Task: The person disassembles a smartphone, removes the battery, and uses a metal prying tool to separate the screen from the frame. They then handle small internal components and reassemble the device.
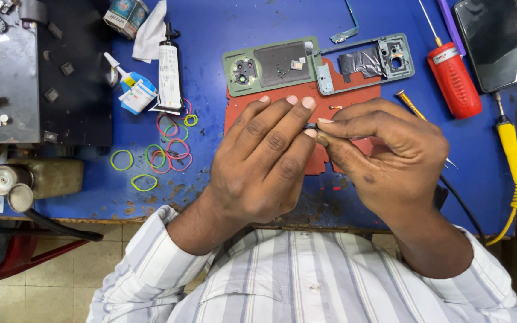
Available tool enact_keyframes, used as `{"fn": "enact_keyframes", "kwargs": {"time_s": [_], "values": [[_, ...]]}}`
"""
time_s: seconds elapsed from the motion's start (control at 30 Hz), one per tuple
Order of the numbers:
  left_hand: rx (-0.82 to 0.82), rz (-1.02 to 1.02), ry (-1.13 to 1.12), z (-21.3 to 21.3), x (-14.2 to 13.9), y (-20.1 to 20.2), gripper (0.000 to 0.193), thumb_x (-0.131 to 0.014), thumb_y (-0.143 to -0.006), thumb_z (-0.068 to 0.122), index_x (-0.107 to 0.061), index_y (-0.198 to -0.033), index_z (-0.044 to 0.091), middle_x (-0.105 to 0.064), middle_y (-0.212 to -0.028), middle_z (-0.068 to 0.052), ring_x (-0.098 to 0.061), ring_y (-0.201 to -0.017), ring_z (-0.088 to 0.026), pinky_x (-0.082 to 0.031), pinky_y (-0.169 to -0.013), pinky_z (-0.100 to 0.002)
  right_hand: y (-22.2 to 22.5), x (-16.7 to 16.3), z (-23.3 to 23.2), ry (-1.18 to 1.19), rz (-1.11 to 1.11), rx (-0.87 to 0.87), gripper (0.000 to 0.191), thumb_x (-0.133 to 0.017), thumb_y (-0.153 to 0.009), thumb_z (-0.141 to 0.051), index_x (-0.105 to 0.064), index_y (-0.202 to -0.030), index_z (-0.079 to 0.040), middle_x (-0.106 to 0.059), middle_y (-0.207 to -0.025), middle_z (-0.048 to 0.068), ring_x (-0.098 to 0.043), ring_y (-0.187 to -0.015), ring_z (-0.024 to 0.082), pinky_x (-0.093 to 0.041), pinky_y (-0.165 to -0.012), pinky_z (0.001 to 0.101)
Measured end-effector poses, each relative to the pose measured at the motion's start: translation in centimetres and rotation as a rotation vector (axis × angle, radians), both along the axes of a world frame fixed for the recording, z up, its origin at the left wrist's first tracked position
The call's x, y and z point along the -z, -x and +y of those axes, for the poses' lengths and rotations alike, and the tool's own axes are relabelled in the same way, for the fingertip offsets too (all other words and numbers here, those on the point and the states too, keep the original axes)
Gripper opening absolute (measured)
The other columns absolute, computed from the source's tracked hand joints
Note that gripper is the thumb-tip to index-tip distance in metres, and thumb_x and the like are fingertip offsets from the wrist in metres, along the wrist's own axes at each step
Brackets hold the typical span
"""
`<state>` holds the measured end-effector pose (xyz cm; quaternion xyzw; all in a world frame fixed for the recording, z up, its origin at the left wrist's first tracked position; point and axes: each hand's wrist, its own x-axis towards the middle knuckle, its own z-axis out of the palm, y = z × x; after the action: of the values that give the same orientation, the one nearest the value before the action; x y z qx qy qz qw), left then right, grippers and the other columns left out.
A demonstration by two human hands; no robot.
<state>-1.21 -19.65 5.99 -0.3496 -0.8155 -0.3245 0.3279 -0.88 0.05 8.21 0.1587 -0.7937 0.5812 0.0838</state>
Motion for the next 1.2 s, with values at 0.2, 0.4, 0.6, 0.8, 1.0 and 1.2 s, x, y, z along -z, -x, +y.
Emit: {"fn": "enact_keyframes", "kwargs": {"time_s": [0.2, 0.4, 0.6, 0.8, 1.0, 1.2], "values": [[0.018, -0.003, -0.039, 0.0, 0.0, -0.1, 0.021, -0.069, -0.1, 0.0, -0.059, -0.119, -0.005, -0.064, -0.127, -0.022, -0.067, -0.116, -0.038, -0.056, -0.1, -0.052, 0.0, 0.1, 0.0, -0.008, 0.004, -0.019, 0.016, -0.081, -0.092, 0.009, -0.074, -0.105, 0.003, -0.072, -0.103, 0.013, -0.069, -0.077, 0.01, -0.057, -0.063, 0.0188], [0.06, -0.084, -0.189, -0.1, 0.1, -0.2, 0.019, -0.071, -0.093, -0.003, -0.059, -0.107, -0.002, -0.066, -0.108, -0.019, -0.066, -0.099, -0.036, -0.057, -0.093, -0.05, -0.5, 0.7, 0.4, -0.044, 0.011, 0.0, 0.016, -0.084, -0.094, 0.002, -0.074, -0.107, 0.003, -0.075, -0.097, 0.011, -0.073, -0.085, 0.015, -0.058, -0.077, 0.0216], [0.043, -0.11, -0.319, -0.7, 1.0, 0.1, 0.015, -0.067, -0.096, -0.004, -0.058, -0.108, -0.001, -0.067, -0.107, -0.018, -0.068, -0.099, -0.034, -0.057, -0.097, -0.051, 0.4, 1.2, 0.6, 0.33, -0.079, 0.044, 0.017, -0.076, -0.102, -0.002, -0.059, -0.104, 0.001, -0.073, -0.102, 0.017, -0.076, -0.095, 0.02, -0.065, -0.091, 0.0349], [0.055, -0.149, -0.392, -1.6, 1.7, 0.5, 0.014, -0.065, -0.098, -0.004, -0.058, -0.109, 0.0, -0.068, -0.108, -0.018, -0.069, -0.1, -0.033, -0.056, -0.101, -0.051, 1.9, 0.7, 1.0, 0.447, -0.09, -0.136, 0.03, -0.073, -0.099, -0.008, -0.045, -0.089, -0.013, -0.072, -0.1, 0.016, -0.074, -0.095, 0.021, -0.065, -0.095, 0.0428], [0.061, -0.171, -0.428, -2.0, 1.7, 0.7, 0.013, -0.064, -0.097, -0.004, -0.058, -0.108, 0.0, -0.068, -0.107, -0.018, -0.07, -0.1, -0.032, -0.056, -0.102, -0.051, 1.5, 0.8, -0.1, 0.322, -0.079, -0.048, 0.032, -0.08, -0.091, -0.012, -0.049, -0.099, -0.006, -0.065, -0.094, 0.009, -0.066, -0.083, 0.013, -0.061, -0.082, 0.0325], [0.054, -0.175, -0.42, -2.1, 1.8, 0.6, 0.014, -0.065, -0.097, -0.004, -0.058, -0.108, 0.0, -0.068, -0.107, -0.018, -0.07, -0.101, -0.032, -0.056, -0.104, -0.052, 0.0, 0.8, -1.5, 0.11, 0.065, 0.066, 0.046, -0.086, -0.084, -0.016, -0.053, -0.11, 0.0, -0.059, -0.088, 0.003, -0.058, -0.071, 0.006, -0.057, -0.069, 0.0223]]}}
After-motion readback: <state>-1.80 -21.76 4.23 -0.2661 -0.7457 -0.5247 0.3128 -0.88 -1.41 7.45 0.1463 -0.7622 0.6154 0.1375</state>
